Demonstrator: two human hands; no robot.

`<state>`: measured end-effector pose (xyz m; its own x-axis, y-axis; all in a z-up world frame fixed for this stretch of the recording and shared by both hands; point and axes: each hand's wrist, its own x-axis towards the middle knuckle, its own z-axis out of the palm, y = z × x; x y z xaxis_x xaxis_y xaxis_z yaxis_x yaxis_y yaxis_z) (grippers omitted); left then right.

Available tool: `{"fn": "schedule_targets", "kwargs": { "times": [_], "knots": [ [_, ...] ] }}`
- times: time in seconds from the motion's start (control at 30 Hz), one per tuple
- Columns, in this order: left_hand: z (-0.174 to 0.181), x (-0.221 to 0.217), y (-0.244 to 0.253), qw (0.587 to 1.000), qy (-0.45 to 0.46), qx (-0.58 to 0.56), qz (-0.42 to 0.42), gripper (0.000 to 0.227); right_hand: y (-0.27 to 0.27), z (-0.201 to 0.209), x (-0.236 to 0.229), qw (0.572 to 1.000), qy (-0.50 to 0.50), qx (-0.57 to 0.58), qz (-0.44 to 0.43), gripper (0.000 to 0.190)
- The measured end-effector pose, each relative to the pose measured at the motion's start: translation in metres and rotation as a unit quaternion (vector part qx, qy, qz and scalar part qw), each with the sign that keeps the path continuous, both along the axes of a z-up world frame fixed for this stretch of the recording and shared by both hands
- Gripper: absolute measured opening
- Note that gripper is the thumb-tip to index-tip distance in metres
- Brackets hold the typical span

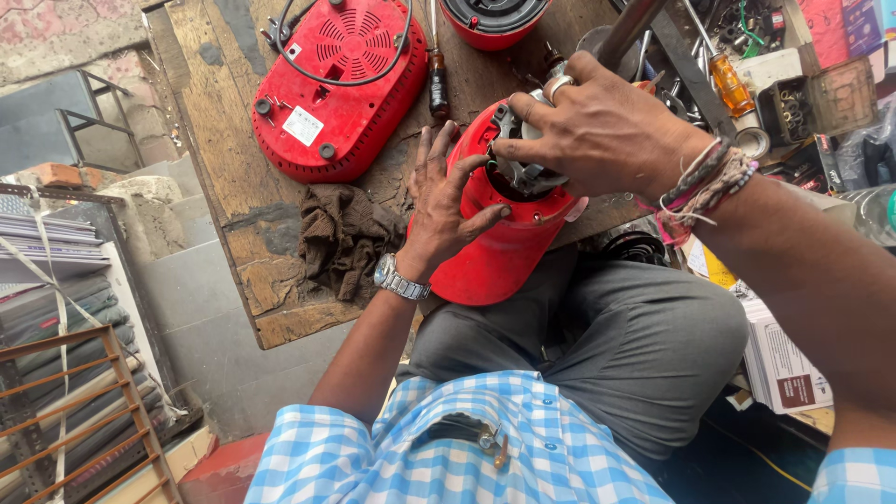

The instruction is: The person assembles a red electric appliance by inserting a motor unit into a red plastic housing. They align the motor shaft with the housing opening, secure the motor, and then attach a red plastic cover to the top of the assembly.

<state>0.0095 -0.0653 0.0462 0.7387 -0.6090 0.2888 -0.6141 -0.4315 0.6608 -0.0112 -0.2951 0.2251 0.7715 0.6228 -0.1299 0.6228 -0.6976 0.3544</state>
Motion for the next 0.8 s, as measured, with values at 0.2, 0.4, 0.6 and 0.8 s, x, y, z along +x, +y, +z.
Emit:
{"fn": "schedule_targets", "kwargs": {
  "times": [0.2, 0.4, 0.6, 0.8],
  "knots": [
    [-0.002, 0.002, -0.001, 0.996, 0.058, -0.061, -0.015, 0.087, -0.005, -0.003, -0.002, 1.000, 0.009, -0.028, 0.010, 0.044],
    [-0.002, 0.003, -0.003, 0.988, 0.093, -0.109, -0.063, 0.080, -0.013, -0.013, -0.010, 0.999, -0.043, 0.009, 0.020, 0.047],
    [0.000, 0.002, -0.002, 0.986, 0.110, -0.100, -0.071, 0.081, -0.013, -0.017, -0.015, 1.000, -0.023, 0.020, 0.000, 0.044],
    [-0.001, 0.002, -0.001, 0.985, 0.114, -0.104, -0.072, 0.080, -0.010, -0.013, -0.008, 0.989, 0.028, 0.122, -0.083, 0.119]
  ]
}}
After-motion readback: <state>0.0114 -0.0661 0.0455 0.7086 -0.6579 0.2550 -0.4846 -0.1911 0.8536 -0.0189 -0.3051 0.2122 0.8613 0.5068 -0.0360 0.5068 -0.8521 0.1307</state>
